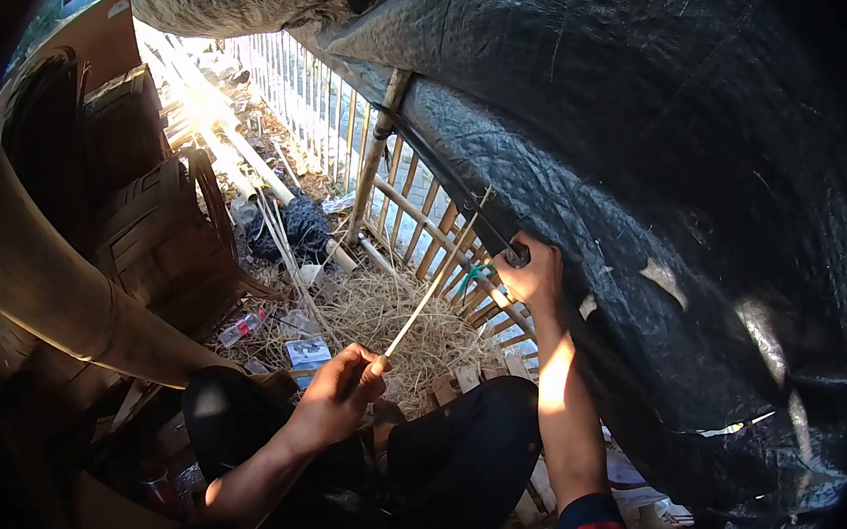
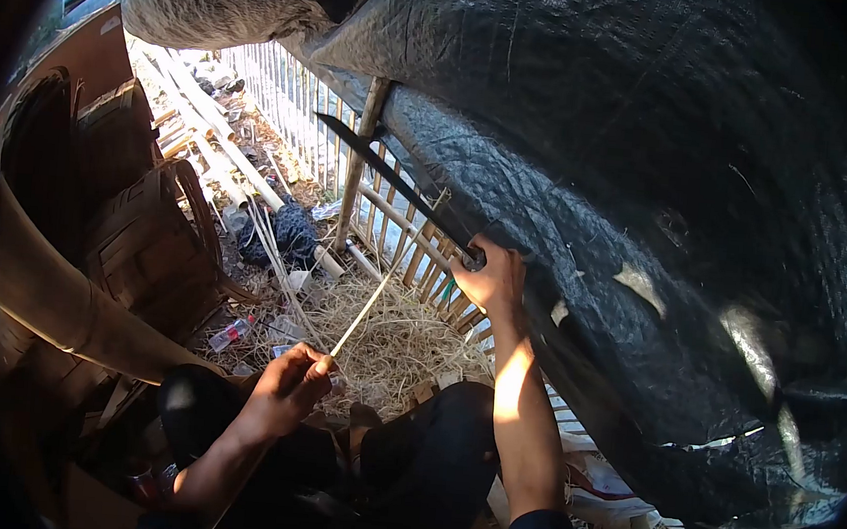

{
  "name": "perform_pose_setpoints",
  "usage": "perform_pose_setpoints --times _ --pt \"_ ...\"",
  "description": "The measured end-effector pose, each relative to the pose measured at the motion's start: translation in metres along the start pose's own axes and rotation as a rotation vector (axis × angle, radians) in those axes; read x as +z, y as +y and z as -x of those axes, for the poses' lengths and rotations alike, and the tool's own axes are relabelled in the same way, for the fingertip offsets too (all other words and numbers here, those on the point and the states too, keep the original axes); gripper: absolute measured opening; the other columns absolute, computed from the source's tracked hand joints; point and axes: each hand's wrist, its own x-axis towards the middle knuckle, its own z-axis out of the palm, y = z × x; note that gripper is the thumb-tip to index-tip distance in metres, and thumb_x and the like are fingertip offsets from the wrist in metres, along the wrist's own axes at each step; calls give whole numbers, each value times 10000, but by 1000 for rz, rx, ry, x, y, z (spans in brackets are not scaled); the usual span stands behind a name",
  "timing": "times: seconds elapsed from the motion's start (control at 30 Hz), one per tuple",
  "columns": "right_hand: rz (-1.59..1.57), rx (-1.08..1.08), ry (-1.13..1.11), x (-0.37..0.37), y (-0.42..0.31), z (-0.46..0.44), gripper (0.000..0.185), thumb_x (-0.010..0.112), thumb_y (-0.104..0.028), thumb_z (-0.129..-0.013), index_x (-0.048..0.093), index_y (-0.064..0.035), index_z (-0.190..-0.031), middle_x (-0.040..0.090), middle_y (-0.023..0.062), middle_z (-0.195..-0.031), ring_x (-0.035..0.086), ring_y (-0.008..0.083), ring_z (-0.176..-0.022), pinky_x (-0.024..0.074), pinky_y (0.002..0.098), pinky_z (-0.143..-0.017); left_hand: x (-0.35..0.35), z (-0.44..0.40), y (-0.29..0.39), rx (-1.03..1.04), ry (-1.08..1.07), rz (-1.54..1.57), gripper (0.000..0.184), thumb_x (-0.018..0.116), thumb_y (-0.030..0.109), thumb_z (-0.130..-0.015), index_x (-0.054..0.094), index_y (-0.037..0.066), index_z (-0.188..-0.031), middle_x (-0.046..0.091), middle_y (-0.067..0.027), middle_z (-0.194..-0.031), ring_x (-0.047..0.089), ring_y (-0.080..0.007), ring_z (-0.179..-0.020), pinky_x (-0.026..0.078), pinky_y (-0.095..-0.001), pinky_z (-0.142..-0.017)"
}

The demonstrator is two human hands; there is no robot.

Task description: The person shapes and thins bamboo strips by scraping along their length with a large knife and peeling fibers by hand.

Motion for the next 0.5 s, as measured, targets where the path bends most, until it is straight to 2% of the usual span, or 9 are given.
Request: perform_pose_setpoints --times 0.1,0.2,0.3,0.33,0.47,0.5 --pt "-10 -13 -15 -3 1 -4 307 691 -314 -627 673 -81 -827 677 145 -798 642 356 -803 508 407 -748 4 1 -1 -19 10 -13 174 529 198 -985 503 27 -969 480 27 -771 425 -39 -711 380 -203 -657" --pt "6 77 9 1 0 -8 303 691 -319 -630 664 -84 -820 674 140 -787 643 348 -796 507 407 -761 4 1 2 -29 15 -12 173 529 197 -985 507 25 -979 483 24 -768 432 -43 -709 384 -204 -657" --pt "4 -23 20 -1 0 -4 283 682 -303 -641 659 -68 -798 675 147 -789 646 352 -787 516 404 -719 4 -1 1 -75 9 -42 176 530 197 -984 512 22 -985 494 19 -771 441 -45 -710 386 -203 -658" --pt "-74 64 -48 -2 -1 -8 270 678 -280 -649 653 -57 -800 665 153 -765 645 353 -757 516 395 -690 5 -2 -1 -47 6 -5 174 529 194 -985 513 21 -987 495 18 -772 442 -45 -713 385 -202 -658" --pt "-52 28 50 -1 -2 -12 265 677 -270 -657 643 -53 -806 656 150 -738 646 348 -735 513 389 -672 5 -2 0 -59 -2 -24 166 524 188 -986 512 22 -982 485 22 -772 428 -41 -710 380 -200 -653" --pt "-34 38 15 -3 -2 -14 298 678 -289 -664 658 -65 -860 665 154 -773 651 346 -770 515 394 -703 5 -4 1 -48 1 -22 166 524 188 -986 512 22 -982 485 22 -772 428 -41 -710 380 -200 -653"
